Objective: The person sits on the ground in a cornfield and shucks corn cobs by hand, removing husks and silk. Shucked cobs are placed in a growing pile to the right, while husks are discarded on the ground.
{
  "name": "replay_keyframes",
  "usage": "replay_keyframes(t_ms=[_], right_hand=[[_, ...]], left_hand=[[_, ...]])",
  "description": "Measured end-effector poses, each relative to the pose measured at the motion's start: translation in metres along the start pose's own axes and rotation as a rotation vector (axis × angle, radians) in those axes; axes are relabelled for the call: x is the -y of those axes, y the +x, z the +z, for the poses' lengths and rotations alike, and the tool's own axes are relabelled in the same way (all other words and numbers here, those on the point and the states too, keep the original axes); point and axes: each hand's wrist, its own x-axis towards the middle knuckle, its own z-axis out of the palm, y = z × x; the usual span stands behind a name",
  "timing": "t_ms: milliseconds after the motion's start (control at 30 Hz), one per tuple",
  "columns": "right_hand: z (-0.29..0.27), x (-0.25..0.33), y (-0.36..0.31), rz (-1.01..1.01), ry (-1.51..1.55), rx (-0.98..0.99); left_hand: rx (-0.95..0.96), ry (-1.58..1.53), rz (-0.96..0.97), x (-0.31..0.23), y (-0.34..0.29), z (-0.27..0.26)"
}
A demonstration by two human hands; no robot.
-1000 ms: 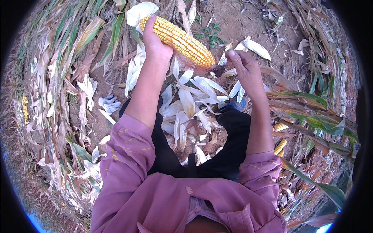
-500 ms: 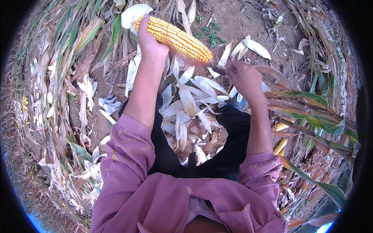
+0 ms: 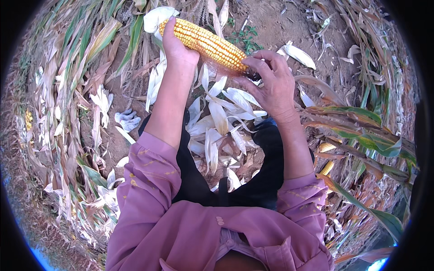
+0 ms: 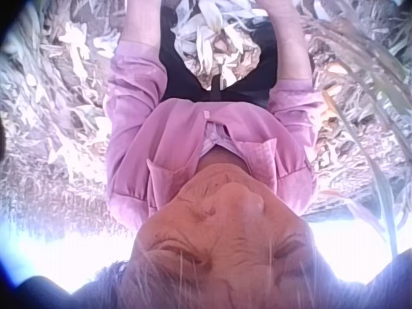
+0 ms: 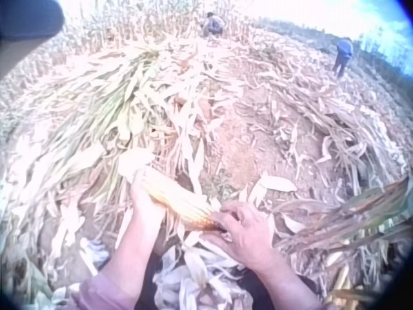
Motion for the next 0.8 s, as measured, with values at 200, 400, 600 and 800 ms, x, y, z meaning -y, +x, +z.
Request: replay_keyframes(t_ms=[200, 400, 600, 800], right_hand=[[0.012, -0.002, -0.001, -0.129, -0.100, -0.059], [0.004, -0.005, 0.003, 0.063, 0.103, -0.250], [-0.010, -0.025, 0.002, 0.498, 0.582, -0.658], [-0.026, -0.045, 0.001, 0.708, 0.636, -0.727]], left_hand=[[-0.022, 0.011, -0.003, 0.000, -0.001, 0.001], [-0.039, 0.009, -0.019, -0.002, -0.003, 0.003], [-0.018, 0.019, -0.034, -0.002, -0.005, 0.003], [-0.007, 0.016, 0.002, -0.001, -0.003, 0.001]])
